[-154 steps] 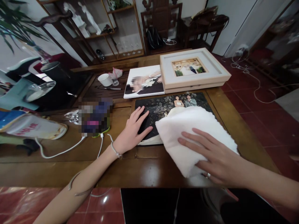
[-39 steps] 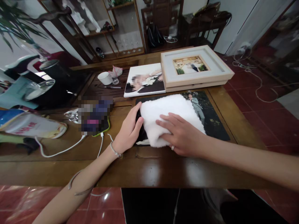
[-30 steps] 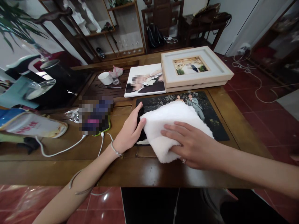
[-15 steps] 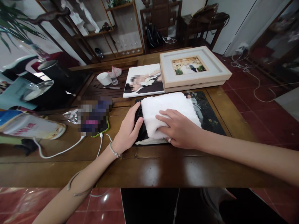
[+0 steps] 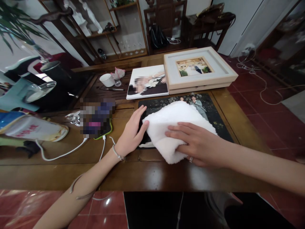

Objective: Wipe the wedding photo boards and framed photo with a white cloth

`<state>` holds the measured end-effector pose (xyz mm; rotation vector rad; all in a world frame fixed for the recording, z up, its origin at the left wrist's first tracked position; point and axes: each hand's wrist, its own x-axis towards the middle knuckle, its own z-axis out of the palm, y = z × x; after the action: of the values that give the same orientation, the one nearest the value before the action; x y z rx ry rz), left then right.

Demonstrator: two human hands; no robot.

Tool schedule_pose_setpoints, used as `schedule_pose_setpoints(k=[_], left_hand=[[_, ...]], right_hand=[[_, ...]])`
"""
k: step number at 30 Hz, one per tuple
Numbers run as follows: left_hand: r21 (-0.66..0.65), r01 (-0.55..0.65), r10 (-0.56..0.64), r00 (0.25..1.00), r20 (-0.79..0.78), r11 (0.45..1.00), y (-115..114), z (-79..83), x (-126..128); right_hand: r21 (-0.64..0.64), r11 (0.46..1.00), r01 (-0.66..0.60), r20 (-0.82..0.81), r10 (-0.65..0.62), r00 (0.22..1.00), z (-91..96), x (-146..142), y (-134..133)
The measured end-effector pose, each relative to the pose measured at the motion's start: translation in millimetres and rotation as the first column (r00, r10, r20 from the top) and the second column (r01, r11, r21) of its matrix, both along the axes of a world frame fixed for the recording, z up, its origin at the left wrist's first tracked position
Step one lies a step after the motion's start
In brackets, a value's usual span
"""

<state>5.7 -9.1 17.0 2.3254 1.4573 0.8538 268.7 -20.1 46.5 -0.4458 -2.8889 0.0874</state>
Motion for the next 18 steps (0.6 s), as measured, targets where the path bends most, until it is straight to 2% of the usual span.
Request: schedule_pose_setpoints(k=[10, 18], left_hand=[[-0.015, 0.018, -0.019, 0.998, -0.054, 1.0, 0.6, 2.2, 1.6], [-0.014, 0.03, -0.031, 0.997, -0.072, 0.999, 1.0, 0.1, 0.4]], right_hand=[[-0.005, 0.994, 0.113, 0.0, -0.113, 0.994, 1.7, -1.2, 21.5], [-0.018, 0.993, 0.119, -0.009, -0.119, 0.993, -0.7, -10.1, 23.6]])
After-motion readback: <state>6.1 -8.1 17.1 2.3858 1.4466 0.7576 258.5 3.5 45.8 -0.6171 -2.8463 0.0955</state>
